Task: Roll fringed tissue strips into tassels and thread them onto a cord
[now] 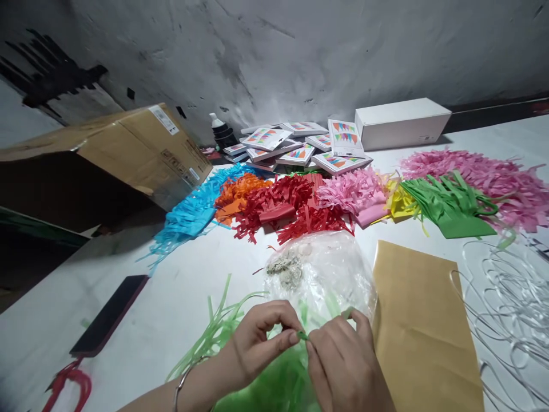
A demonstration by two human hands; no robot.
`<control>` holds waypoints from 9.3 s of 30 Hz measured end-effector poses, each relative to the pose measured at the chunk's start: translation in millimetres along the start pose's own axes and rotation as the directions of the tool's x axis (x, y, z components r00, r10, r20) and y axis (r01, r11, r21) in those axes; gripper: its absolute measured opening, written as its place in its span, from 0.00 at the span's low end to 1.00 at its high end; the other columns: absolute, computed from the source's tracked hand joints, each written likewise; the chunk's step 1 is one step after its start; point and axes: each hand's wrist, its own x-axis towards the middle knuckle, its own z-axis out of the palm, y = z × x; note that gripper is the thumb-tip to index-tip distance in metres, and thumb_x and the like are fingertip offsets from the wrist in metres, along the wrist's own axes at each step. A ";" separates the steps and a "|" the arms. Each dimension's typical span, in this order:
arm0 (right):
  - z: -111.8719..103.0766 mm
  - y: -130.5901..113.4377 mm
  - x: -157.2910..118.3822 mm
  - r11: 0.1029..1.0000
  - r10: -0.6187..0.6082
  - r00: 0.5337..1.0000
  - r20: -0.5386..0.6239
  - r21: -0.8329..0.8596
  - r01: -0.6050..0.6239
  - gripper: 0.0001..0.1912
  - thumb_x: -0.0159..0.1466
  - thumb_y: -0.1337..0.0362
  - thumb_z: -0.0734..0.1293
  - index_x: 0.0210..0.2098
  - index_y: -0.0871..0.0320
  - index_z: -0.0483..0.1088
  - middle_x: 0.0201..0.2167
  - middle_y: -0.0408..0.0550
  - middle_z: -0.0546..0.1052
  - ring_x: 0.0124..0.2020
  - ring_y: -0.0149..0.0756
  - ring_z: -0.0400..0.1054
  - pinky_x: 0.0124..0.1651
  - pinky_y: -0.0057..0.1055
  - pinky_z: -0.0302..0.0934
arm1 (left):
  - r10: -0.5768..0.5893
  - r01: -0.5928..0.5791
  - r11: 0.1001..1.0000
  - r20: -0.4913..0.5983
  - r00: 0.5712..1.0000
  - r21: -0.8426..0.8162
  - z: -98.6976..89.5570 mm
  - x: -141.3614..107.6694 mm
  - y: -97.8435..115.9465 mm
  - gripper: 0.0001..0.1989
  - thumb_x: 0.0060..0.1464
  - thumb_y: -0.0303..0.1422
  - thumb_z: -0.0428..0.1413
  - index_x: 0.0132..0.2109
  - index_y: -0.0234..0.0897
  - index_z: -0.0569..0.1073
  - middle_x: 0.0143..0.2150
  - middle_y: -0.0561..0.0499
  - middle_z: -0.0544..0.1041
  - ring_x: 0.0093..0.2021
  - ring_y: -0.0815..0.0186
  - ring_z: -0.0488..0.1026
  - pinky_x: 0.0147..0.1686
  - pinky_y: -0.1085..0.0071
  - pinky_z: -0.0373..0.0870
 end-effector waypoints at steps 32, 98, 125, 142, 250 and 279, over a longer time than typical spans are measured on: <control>-11.7 -47.5 -25.2 0.980 -0.195 0.976 0.097 0.053 0.191 0.15 0.70 0.73 0.55 0.28 0.54 0.61 0.24 0.39 0.65 0.26 0.33 0.59 0.40 0.35 0.56 | 0.117 -0.132 0.974 0.091 0.989 0.183 13.4 -76.4 31.4 0.03 0.59 0.25 0.56 0.38 0.33 0.76 0.30 0.50 0.72 0.31 0.67 0.69 0.33 0.74 0.65; 3.7 -52.9 -36.6 0.994 -0.029 1.000 0.006 0.109 0.028 0.06 0.69 0.71 0.62 0.44 0.58 0.68 0.33 0.45 0.75 0.35 0.33 0.71 0.44 0.33 0.65 | 0.144 -0.115 0.959 -0.094 0.985 0.260 22.7 -81.0 -7.7 0.05 0.50 0.23 0.55 0.31 0.35 0.74 0.24 0.53 0.72 0.25 0.70 0.68 0.26 0.77 0.63; 26.4 -39.0 -55.5 1.000 -0.028 0.975 -0.222 -0.005 0.027 0.19 0.68 0.69 0.67 0.57 0.63 0.68 0.50 0.55 0.76 0.53 0.38 0.71 0.56 0.30 0.65 | -0.040 0.138 0.988 -0.770 0.636 0.062 -85.3 -110.4 -24.4 0.06 0.58 0.33 0.58 0.34 0.36 0.72 0.21 0.58 0.68 0.19 0.72 0.64 0.17 0.79 0.62; 104.6 -52.2 -60.2 0.982 -0.186 0.974 0.132 0.066 0.179 0.11 0.72 0.56 0.63 0.41 0.53 0.75 0.49 0.44 0.81 0.58 0.39 0.70 0.73 0.45 0.38 | 0.119 -0.267 0.669 0.254 0.960 0.694 -51.9 -146.2 -64.8 0.08 0.65 0.32 0.56 0.50 0.38 0.75 0.52 0.44 0.79 0.48 0.56 0.74 0.49 0.60 0.72; 92.1 -58.3 -103.3 0.991 -0.103 0.995 -0.004 -0.090 0.102 0.17 0.75 0.69 0.53 0.41 0.58 0.73 0.37 0.48 0.79 0.42 0.38 0.70 0.58 0.42 0.52 | 0.244 -0.143 0.691 -0.043 0.969 0.708 13.5 -178.0 -73.3 0.08 0.64 0.24 0.51 0.44 0.38 0.73 0.40 0.49 0.77 0.43 0.59 0.70 0.52 0.54 0.59; 99.9 -74.7 -75.7 0.986 -0.134 0.984 0.113 -0.079 0.144 0.18 0.76 0.68 0.53 0.40 0.57 0.73 0.30 0.44 0.75 0.37 0.36 0.68 0.56 0.42 0.51 | 0.315 -0.153 0.642 -0.077 0.946 0.751 11.1 -165.5 -72.7 0.05 0.65 0.26 0.54 0.39 0.38 0.72 0.38 0.51 0.78 0.45 0.60 0.70 0.55 0.54 0.58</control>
